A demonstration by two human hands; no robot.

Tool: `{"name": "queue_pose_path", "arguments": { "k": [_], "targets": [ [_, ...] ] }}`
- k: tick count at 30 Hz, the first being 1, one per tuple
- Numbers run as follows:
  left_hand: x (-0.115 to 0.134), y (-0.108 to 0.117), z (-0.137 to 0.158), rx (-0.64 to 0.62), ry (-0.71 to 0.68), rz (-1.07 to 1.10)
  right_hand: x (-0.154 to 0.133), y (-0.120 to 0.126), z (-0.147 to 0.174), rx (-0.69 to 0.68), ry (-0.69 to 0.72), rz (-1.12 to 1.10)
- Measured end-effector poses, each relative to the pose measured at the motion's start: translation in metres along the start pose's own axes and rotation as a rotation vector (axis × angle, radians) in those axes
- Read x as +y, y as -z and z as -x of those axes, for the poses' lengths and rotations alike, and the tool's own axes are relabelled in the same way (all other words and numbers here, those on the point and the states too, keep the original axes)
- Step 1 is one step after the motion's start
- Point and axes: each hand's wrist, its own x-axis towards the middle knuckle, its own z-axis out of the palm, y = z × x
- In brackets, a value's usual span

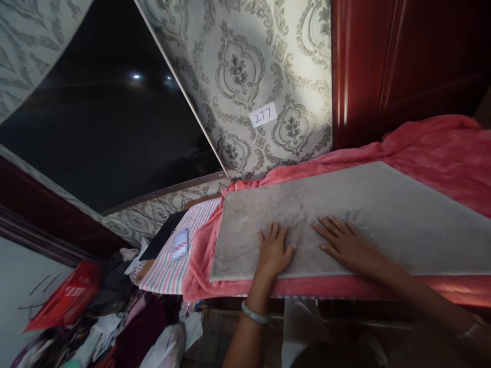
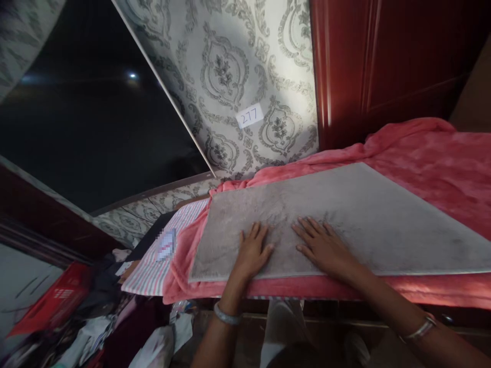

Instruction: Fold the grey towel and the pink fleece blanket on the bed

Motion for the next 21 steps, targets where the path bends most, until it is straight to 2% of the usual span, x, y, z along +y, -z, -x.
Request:
{"name": "queue_pose_path", "arguments": {
  "k": [3, 5, 8, 12, 16, 18, 21],
  "targets": [
    [-0.027, 0.003, 0.011, 0.043, 0.198, -0.048, 0.007, -0.004, 0.005, -0.055, -0.028, -0.006],
    [-0.039, 0.000, 0.016, 0.058, 0.260, -0.082, 0.010, 0.000, 0.003, -0.098, -0.041, -0.013],
    [-0.043, -0.006, 0.019, 0.072, 0.267, -0.110, -0.001, 0.009, -0.016, -0.082, -0.043, -0.018],
    [-0.040, -0.008, 0.019, 0.080, 0.269, -0.115, -0.049, 0.010, -0.052, 0.017, 0.082, -0.029],
    [-0.043, -0.007, 0.019, 0.078, 0.264, -0.115, -0.088, -0.003, -0.070, -0.074, 0.203, -0.073],
    [-0.045, -0.008, 0.019, 0.076, 0.265, -0.119, -0.088, -0.008, -0.070, -0.089, 0.210, -0.089],
    [-0.046, -0.008, 0.018, 0.078, 0.263, -0.127, -0.065, -0.005, -0.062, -0.079, 0.127, -0.075]
  ]
}}
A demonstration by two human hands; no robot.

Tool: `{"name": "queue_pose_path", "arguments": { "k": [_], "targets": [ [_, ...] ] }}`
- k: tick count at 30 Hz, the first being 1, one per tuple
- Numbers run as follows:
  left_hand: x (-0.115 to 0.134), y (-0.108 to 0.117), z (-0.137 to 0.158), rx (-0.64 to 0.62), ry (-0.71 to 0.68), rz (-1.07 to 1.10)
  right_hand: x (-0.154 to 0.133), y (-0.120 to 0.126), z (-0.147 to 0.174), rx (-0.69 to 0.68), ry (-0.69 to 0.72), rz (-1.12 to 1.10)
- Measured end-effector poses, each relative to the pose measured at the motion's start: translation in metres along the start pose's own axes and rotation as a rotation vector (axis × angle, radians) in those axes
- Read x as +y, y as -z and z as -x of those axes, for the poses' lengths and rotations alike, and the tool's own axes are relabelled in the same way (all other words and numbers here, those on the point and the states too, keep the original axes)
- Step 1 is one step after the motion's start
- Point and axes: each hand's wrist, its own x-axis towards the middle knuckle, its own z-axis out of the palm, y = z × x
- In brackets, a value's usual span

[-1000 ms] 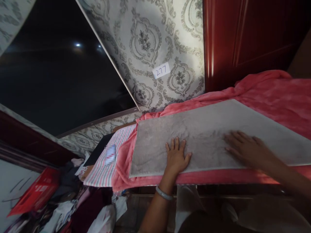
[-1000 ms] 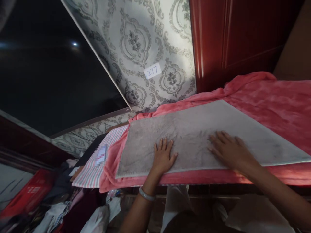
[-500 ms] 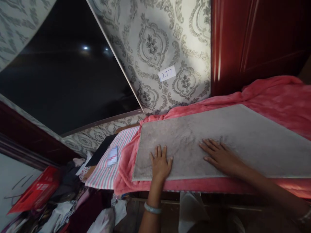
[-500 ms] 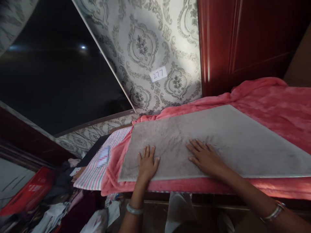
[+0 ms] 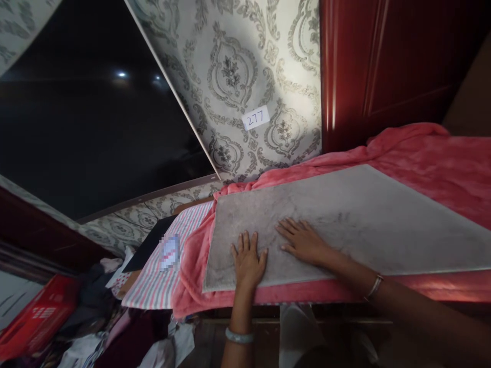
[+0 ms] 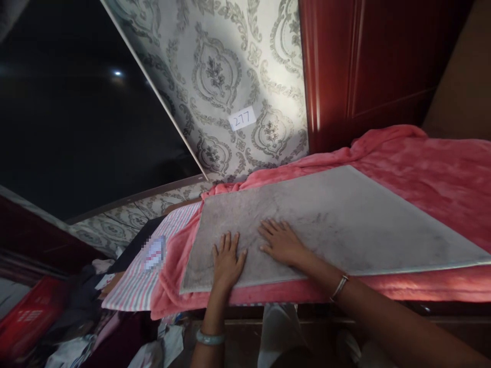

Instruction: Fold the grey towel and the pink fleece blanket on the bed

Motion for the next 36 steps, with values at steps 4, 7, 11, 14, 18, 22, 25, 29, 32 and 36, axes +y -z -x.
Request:
{"name": "queue_pose_path", "arguments": {
  "k": [4, 7, 11, 14, 18, 22, 25, 29, 32, 36],
  "targets": [
    [0.001, 0.001, 0.000, -0.006, -0.002, -0.002, 0.051, 0.012, 0.034, -0.003, -0.163, 0.068],
    [0.000, 0.000, 0.000, -0.001, -0.006, -0.002, 0.099, 0.016, 0.067, 0.060, -0.270, 0.119],
    [0.000, -0.001, -0.001, 0.013, 0.001, -0.011, 0.150, 0.027, 0.089, 0.128, -0.433, 0.181],
    [0.002, -0.002, -0.001, 0.014, 0.007, -0.023, 0.155, 0.041, 0.068, 0.130, -0.471, 0.186],
    [0.003, 0.001, 0.002, -0.013, 0.025, -0.018, 0.110, 0.048, 0.004, 0.068, -0.288, 0.122],
    [0.002, 0.018, -0.007, -0.074, 0.043, 0.015, 0.049, 0.032, -0.057, 0.069, -0.107, 0.081],
    [0.004, 0.034, -0.033, -0.039, 0.034, 0.040, 0.022, 0.017, -0.082, 0.062, -0.023, 0.063],
    [0.012, 0.031, -0.073, -0.028, -0.022, -0.010, 0.026, 0.007, -0.086, 0.029, -0.020, 0.073],
    [0.013, 0.012, -0.084, -0.054, -0.039, -0.050, 0.059, 0.013, -0.072, 0.009, -0.113, 0.097],
    [0.008, 0.003, -0.081, -0.069, -0.038, -0.053, 0.121, 0.036, -0.051, -0.004, -0.304, 0.131]
  ]
}}
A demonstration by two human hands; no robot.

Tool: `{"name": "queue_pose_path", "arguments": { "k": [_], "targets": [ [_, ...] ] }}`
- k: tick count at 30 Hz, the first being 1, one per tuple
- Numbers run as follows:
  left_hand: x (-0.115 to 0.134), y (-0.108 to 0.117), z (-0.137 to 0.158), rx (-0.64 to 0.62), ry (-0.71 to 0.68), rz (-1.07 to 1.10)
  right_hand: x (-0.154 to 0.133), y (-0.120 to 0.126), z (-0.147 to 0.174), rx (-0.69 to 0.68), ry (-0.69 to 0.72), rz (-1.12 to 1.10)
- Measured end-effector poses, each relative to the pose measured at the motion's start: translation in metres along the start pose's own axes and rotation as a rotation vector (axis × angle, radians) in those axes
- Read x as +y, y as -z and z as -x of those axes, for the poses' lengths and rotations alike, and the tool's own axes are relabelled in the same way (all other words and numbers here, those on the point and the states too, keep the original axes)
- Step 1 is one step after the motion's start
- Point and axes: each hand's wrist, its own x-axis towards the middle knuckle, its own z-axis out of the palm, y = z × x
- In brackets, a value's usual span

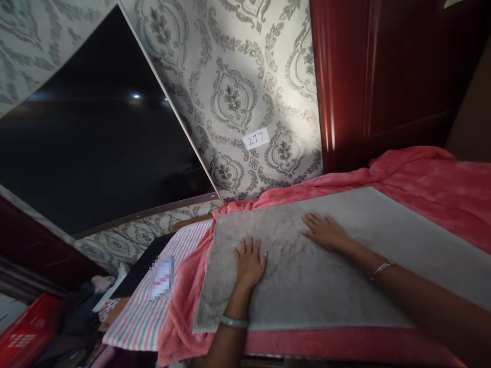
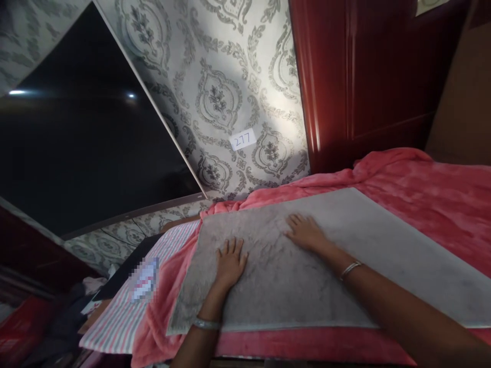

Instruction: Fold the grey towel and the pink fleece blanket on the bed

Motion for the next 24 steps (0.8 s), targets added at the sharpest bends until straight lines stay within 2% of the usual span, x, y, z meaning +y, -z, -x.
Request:
{"name": "queue_pose_path", "arguments": {
  "k": [2, 4, 6, 8, 11, 14, 16, 18, 21, 24],
  "targets": [
    [0.000, 0.009, -0.003, -0.025, -0.004, 0.016, 0.022, 0.008, -0.004, 0.012, -0.107, 0.017],
    [0.003, 0.023, -0.014, -0.018, 0.009, 0.043, 0.026, 0.013, -0.012, 0.038, -0.156, 0.024],
    [0.009, 0.036, -0.034, 0.036, 0.021, 0.076, 0.009, 0.013, -0.023, 0.058, -0.107, 0.017],
    [0.014, 0.042, -0.059, 0.091, 0.002, 0.095, -0.022, 0.007, -0.036, 0.062, 0.007, 0.000],
    [0.016, 0.031, -0.090, 0.098, -0.022, 0.083, -0.064, -0.007, -0.056, 0.046, 0.163, -0.023],
    [0.011, 0.008, -0.106, 0.081, 0.016, 0.065, -0.072, -0.016, -0.071, 0.028, 0.216, -0.040],
    [0.008, -0.004, -0.109, 0.083, 0.023, 0.061, -0.053, -0.017, -0.077, 0.026, 0.183, -0.045],
    [0.006, -0.009, -0.110, 0.075, 0.024, 0.064, -0.019, -0.013, -0.079, 0.031, 0.108, -0.044],
    [0.005, -0.008, -0.110, 0.054, 0.031, 0.068, 0.050, -0.004, -0.072, 0.043, -0.051, -0.038],
    [0.006, -0.005, -0.112, 0.042, 0.032, 0.063, 0.133, 0.006, -0.049, 0.092, -0.238, -0.038]
  ]
}}
